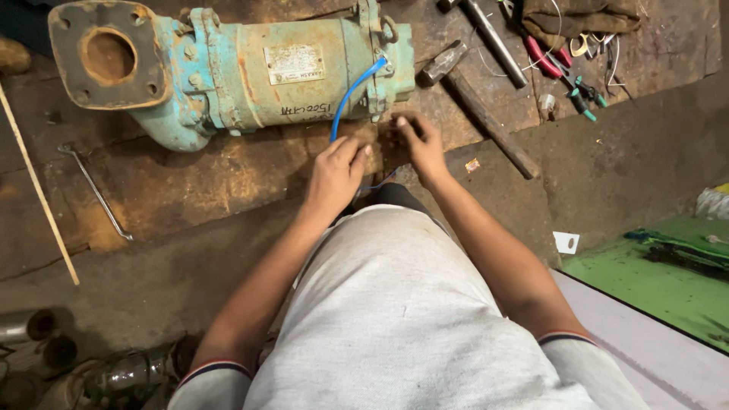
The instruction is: The person works on a rusty electric water pump lying on a wooden workbench, turning it to access different sides and using a spanner and hammer to loosen and remove bolts from the pump casing. A second person briefly assists holding the pump while the person continues working on the fasteners.
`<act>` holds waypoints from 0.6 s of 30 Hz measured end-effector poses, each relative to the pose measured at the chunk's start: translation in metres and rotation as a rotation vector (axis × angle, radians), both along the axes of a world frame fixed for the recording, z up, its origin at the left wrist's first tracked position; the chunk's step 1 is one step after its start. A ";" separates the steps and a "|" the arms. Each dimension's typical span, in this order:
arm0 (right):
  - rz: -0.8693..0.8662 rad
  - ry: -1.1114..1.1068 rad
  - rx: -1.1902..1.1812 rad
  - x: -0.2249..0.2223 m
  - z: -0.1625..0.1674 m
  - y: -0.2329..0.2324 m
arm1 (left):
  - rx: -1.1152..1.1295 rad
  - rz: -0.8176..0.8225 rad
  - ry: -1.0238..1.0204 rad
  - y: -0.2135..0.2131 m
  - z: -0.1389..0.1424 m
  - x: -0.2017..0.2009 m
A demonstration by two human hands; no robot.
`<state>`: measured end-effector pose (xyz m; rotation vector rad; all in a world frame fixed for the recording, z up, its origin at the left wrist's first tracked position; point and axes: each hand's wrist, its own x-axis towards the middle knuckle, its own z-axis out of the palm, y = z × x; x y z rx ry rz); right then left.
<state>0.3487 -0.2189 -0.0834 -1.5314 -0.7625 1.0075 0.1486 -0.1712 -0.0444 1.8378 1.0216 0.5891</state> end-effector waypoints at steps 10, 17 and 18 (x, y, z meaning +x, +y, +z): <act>-0.017 0.270 -0.194 -0.012 -0.012 0.032 | -0.931 0.555 -0.418 0.041 -0.088 0.056; 0.029 0.035 -0.058 -0.020 -0.006 0.033 | -0.684 0.484 -0.478 0.040 -0.074 0.055; 0.034 0.046 -0.022 -0.020 -0.006 0.033 | -0.664 0.475 -0.486 0.040 -0.074 0.054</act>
